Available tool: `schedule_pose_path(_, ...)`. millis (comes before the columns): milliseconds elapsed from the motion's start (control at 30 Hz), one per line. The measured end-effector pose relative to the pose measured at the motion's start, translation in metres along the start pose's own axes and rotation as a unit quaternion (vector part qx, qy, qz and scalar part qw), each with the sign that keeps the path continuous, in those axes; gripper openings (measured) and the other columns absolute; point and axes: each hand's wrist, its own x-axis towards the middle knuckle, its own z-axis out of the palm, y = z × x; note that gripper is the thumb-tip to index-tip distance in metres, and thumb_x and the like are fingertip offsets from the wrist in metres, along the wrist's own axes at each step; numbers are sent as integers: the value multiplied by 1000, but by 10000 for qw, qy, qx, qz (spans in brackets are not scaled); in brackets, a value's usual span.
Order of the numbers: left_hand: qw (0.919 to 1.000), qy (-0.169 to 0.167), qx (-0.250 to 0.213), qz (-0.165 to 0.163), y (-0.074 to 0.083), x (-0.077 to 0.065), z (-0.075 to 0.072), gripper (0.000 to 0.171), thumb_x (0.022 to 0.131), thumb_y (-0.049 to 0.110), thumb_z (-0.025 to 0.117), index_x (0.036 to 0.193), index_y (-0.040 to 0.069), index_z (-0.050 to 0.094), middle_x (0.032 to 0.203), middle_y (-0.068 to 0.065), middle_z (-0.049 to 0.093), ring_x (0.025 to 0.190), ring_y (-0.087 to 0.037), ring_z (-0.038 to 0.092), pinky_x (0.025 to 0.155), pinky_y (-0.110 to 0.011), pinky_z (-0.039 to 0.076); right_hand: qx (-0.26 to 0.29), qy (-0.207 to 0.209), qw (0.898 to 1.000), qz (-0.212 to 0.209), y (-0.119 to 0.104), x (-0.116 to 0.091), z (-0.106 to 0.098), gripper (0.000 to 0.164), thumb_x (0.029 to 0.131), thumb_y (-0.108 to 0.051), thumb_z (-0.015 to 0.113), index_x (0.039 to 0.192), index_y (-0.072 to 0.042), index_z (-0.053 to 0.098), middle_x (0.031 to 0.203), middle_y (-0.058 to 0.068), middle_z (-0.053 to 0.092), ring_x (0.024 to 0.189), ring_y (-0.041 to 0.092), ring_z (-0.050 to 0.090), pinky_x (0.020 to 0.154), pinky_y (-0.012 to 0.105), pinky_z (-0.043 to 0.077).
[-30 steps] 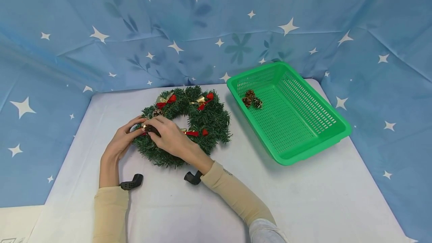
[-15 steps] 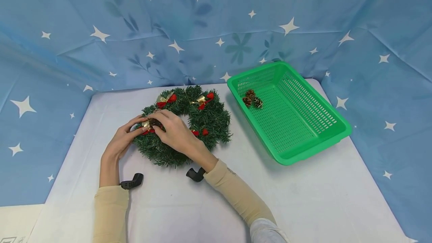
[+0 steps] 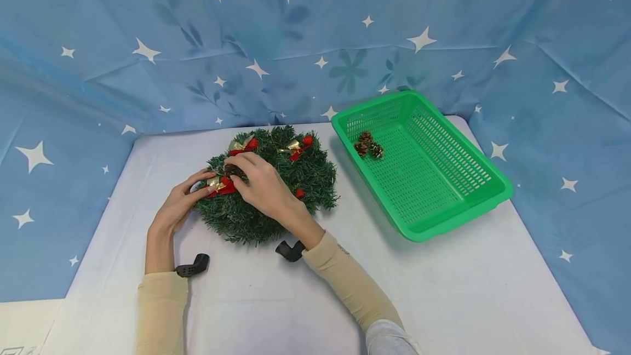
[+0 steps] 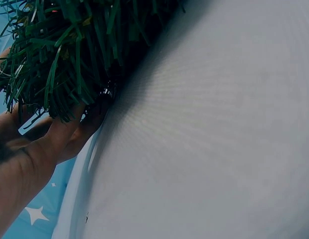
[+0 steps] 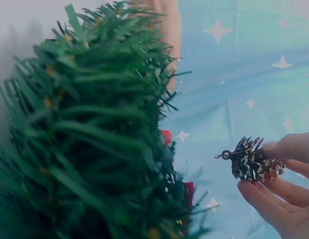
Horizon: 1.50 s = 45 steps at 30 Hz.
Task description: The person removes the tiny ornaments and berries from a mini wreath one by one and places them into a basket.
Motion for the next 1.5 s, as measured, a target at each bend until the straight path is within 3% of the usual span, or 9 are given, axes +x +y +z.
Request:
schedule_pose_path(233, 10000, 10, -15, 12, 0, 0, 1, 61, 100, 34, 70, 152, 8, 50, 174, -2, 12, 159, -39, -4, 124, -66, 16, -61, 97, 9999, 87, 1, 0, -11, 30, 98, -4, 69, 127, 0, 68, 122, 15, 67, 97, 23, 69, 83, 30, 59)
schedule_pose_path(833, 10000, -1, 38, -40, -4, -3, 1, 62, 99, 37, 71, 152, 10, 51, 174, -3, 12, 159, -39, -4, 124, -67, 15, -179, 74, 9996, 193, 3, -5, -14, 30, 98, -5, 69, 128, 0, 67, 123, 16, 67, 92, 22, 69, 76, 33, 60)
schedule_pose_path(1067, 10000, -51, 30, 64, 2, 2, 0, 60, 100, 35, 70, 151, 10, 52, 174, -3, 13, 160, -39, -4, 124, -66, 16, -310, 205, 9987, 345, 13, -10, -24, 30, 96, -3, 71, 126, 0, 68, 121, 16, 68, 96, 24, 70, 76, 34, 61)
schedule_pose_path(1500, 10000, -76, -13, 62, 0, -1, -1, 61, 101, 33, 69, 153, 8, 49, 174, -2, 11, 160, -38, -4, 125, -64, 16, -574, 46, 9968, 555, 18, -20, -41, 32, 95, -2, 72, 127, 0, 68, 122, 17, 69, 96, 28, 71, 76, 37, 60)
